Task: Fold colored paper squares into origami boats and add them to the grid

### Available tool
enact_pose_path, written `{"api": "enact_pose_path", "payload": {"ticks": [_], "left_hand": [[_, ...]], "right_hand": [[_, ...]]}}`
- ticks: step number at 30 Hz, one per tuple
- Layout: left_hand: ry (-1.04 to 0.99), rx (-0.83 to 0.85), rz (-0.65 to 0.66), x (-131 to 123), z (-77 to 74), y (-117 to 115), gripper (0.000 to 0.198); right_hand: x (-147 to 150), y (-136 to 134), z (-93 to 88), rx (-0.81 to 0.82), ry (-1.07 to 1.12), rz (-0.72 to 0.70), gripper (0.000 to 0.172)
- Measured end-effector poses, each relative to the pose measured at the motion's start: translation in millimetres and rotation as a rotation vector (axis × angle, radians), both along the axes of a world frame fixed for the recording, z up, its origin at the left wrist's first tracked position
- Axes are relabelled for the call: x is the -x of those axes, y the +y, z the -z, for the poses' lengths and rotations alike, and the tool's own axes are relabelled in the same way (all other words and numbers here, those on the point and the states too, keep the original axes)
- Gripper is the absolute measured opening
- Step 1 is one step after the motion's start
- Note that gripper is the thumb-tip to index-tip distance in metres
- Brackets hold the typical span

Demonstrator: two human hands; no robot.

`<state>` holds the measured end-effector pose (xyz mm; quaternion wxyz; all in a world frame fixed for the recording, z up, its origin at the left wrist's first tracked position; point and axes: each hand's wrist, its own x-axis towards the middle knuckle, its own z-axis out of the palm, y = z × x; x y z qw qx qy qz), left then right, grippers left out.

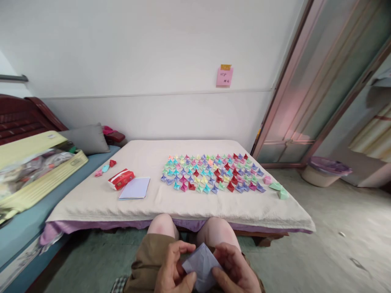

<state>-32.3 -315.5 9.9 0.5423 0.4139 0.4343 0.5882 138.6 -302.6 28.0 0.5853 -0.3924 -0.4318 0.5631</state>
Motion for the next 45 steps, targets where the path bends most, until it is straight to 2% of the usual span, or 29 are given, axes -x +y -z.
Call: {"api": "enact_pose_path", "payload": {"ticks": [3, 5, 7, 11, 14, 21, 25, 27, 30, 34, 37, 41, 45], "left_hand": [[0.036, 0.065, 0.036, 0.3, 4.6, 2.1, 0.057], [0.05, 0.106, 0.091, 0.9, 4.8, 3.7, 0.061], [0.008, 0.132, 0.136, 1.2, 3.1, 5.3, 0.065], [-0.108, 0.191, 0.231, 2.0, -0.8, 8.9, 0.078], [-0.141, 0.244, 0.327, 4.1, -1.4, 10.3, 0.077], [-0.115, 0.204, 0.268, 5.6, 0.9, 10.2, 0.074], [-0.172, 0.235, 0.344, 0.6, 9.2, 10.3, 0.083], [-0.14, 0.248, 0.362, -0.3, 10.5, 9.9, 0.083], [-0.146, 0.245, 0.32, 1.3, 5.0, 9.7, 0.082], [-0.048, 0.248, 0.3, 7.6, -5.0, 13.2, 0.06], [0.038, 0.26, 0.318, 11.7, -5.3, 16.8, 0.05], [0.12, 0.247, 0.311, 12.1, -6.6, 17.8, 0.047], [0.154, 0.228, 0.35, 9.8, -16.0, 16.0, 0.05]], "right_hand": [[2.9, 2.9, 0.2, 0.066, -0.036, -0.118, 0.044], [2.4, 6.3, 0.7, 0.111, -0.116, -0.24, 0.04], [1.0, 9.6, 1.9, 0.163, -0.161, -0.292, 0.038], [-0.1, 12.5, 5.6, 0.201, -0.141, -0.299, 0.041], [0.7, 12.3, 8.1, 0.224, -0.074, -0.296, 0.041], [-1.8, 11.0, 11.5, 0.211, 0.004, -0.354, 0.037], [-2.5, 10.2, 10.0, 0.208, 0.011, -0.313, 0.035], [-2.9, 10.1, 8.4, 0.214, 0.02, -0.313, 0.036], [-3.9, 10.5, 6.9, 0.214, 0.012, -0.348, 0.036], [-4.5, 10.6, 5.5, 0.208, -0.008, -0.402, 0.037], [-5.2, 9.7, 3.6, 0.208, -0.031, -0.436, 0.036], [-8.8, 9.1, 4.1, 0.204, -0.044, -0.371, 0.034], [-11.7, 9.3, 7.1, 0.208, -0.055, -0.353, 0.031]]}}
